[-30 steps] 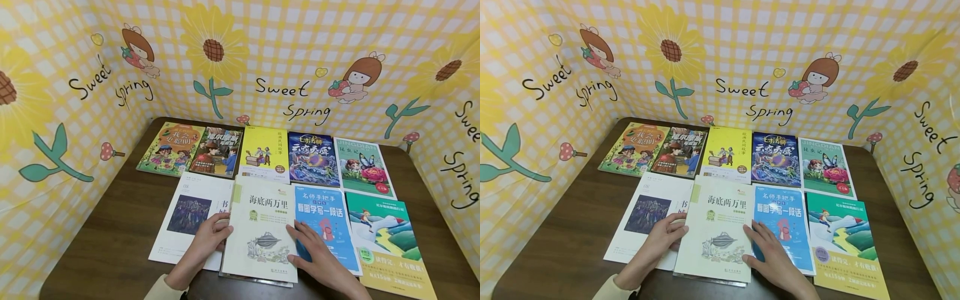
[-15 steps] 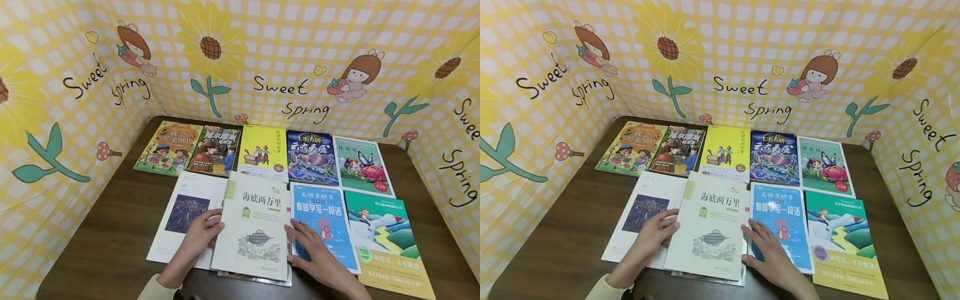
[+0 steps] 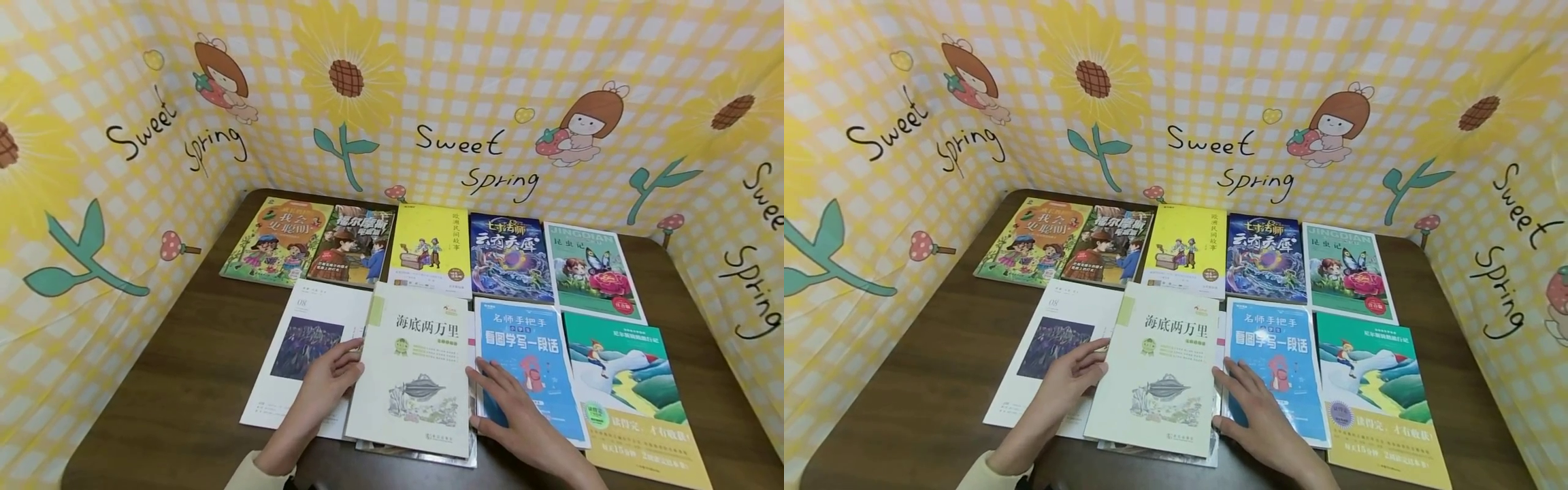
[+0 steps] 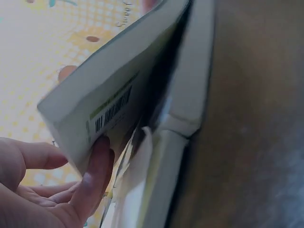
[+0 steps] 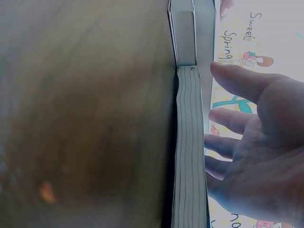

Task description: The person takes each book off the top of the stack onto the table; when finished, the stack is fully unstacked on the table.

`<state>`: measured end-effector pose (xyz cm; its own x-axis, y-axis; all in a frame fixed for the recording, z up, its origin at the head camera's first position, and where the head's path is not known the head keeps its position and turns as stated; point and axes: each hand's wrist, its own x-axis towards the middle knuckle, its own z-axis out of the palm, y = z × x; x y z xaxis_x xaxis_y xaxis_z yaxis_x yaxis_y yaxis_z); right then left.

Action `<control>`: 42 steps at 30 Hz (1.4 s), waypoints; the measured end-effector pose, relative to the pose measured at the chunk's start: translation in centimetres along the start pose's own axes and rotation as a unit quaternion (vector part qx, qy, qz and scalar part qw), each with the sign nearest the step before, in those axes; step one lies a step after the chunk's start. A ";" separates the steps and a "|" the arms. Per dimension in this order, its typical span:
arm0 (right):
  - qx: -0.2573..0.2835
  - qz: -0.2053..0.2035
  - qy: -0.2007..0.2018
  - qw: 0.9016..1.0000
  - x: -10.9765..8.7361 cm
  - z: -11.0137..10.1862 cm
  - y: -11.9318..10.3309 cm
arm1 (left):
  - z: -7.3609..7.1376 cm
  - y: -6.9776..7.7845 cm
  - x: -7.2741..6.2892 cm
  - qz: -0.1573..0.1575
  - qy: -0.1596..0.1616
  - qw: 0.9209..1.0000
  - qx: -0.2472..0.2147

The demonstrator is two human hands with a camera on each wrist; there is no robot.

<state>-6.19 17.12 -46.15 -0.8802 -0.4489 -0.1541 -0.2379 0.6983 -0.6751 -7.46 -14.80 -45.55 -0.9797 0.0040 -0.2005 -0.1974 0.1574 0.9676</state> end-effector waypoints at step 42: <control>-0.010 -0.029 0.026 0.999 -0.1 0.1 -0.3 | 1.1 0.5 -3.0 0.239 -0.139 0.870 0.407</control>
<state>-5.96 16.88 -46.02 -0.8847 -0.4599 -0.0759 -0.2974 0.6824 -0.6677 -4.54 -13.62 -44.61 -0.8744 0.4818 0.0572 0.4321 0.7197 0.5434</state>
